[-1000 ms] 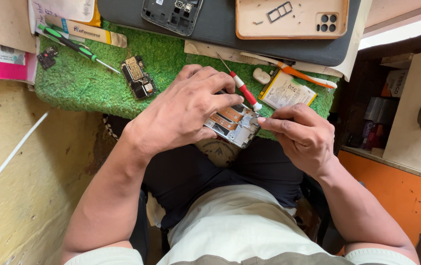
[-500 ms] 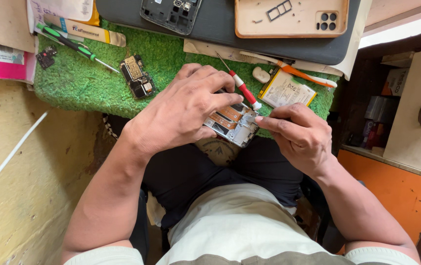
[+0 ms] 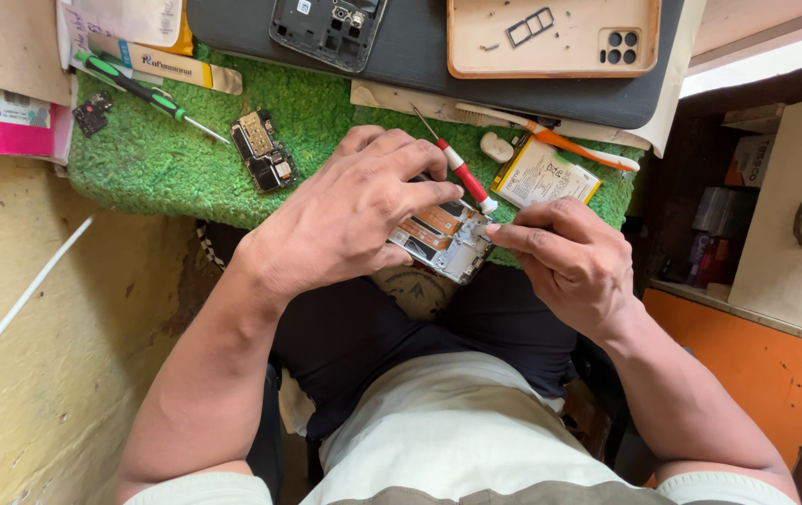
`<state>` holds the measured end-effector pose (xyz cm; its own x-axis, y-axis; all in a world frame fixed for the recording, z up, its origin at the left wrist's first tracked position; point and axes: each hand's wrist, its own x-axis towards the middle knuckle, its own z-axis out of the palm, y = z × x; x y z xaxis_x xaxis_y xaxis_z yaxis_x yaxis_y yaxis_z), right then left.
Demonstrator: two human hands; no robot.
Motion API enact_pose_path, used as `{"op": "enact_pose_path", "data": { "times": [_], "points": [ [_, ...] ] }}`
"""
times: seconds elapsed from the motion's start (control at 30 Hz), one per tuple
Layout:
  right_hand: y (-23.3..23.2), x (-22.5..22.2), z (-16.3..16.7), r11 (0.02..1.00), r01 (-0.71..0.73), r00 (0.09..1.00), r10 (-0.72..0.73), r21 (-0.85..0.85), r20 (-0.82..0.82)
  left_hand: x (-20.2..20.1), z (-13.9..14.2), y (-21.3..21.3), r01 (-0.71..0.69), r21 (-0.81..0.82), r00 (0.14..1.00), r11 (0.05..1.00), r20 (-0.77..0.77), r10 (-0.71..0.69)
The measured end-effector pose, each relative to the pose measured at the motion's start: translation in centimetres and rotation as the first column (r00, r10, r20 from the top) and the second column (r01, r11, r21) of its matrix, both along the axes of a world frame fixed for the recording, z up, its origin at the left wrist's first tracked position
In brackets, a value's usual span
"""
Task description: The person works on a disassembled smartphone at a repair bench. They hold the phone frame, clean its internal surfaces with a toothbrush, pry and adjust small internal components with a screwdriver, and press a small camera module part into place on the phone body.
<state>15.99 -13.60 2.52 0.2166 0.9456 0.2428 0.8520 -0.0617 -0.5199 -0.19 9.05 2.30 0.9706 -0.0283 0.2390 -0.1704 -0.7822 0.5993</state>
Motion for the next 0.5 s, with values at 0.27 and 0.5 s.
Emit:
{"op": "enact_pose_path", "data": {
  "times": [0.27,0.5],
  "points": [
    [0.18,0.06,-0.03,1.000,-0.014,1.000,0.014,0.017,0.013,0.04,0.03,0.05,0.006,0.000,1.000,1.000,-0.004,-0.006],
    [0.12,0.09,0.19,1.000,-0.019,0.999,0.019,0.000,0.030,0.07,0.09,0.02,0.004,0.009,1.000,1.000,-0.023,-0.004]
  ]
}}
